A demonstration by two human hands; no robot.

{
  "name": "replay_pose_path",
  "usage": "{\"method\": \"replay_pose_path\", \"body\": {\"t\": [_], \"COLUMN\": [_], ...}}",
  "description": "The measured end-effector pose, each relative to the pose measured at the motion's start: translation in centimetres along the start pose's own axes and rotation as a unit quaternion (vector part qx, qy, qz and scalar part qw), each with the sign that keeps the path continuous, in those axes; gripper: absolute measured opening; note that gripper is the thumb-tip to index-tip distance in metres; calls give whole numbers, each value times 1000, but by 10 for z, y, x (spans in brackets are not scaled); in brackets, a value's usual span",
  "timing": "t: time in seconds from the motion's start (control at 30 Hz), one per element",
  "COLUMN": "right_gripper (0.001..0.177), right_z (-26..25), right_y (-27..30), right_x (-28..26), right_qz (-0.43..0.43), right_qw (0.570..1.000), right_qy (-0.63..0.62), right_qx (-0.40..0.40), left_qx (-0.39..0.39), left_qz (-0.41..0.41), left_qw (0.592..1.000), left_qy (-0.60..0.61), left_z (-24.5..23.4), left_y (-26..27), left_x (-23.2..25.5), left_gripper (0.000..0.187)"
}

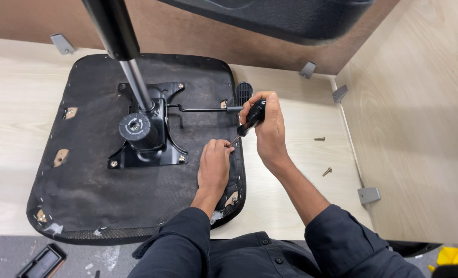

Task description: The person uses a screwdriver to tighten screws into the underside of an overturned chair seat, securing the seat to its metal frame. The person works on multiple screws around the seat base.

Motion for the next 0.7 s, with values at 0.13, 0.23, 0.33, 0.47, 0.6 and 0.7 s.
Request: {"method": "replay_pose_path", "body": {"t": [0.13,0.23,0.33,0.47,0.6,0.7], "right_gripper": [45,43,43,43,44,44], "right_z": [9,11,15,16,27,36], "right_y": [-2,-3,-3,0,-2,-4], "right_x": [1,-1,-2,-1,0,3], "right_qz": [1,7,5,7,4,1], "right_qw": [999,999,999,998,994,993], "right_qy": [41,40,49,62,111,118], "right_qx": [-25,-28,-23,-7,3,16], "left_qx": [-9,0,-2,-14,-31,-32], "left_qz": [-24,-35,-34,-41,-42,-50], "left_qw": [1000,999,999,998,997,995], "left_qy": [4,15,19,43,64,81], "left_z": [2,3,2,6,7,8], "left_y": [2,6,4,6,4,2], "left_x": [-5,-1,-2,-5,-9,-15], "left_gripper": [18,17,17,16,17,17]}}
Point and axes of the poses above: each hand's wrist, its own y-axis away from the middle knuckle, its own z-axis out of the palm, x = y × z, the point moved 9 cm from there along -y, towards the middle knuckle, and after that the axes turned 4 degrees about -x, right-handed, at the moved point
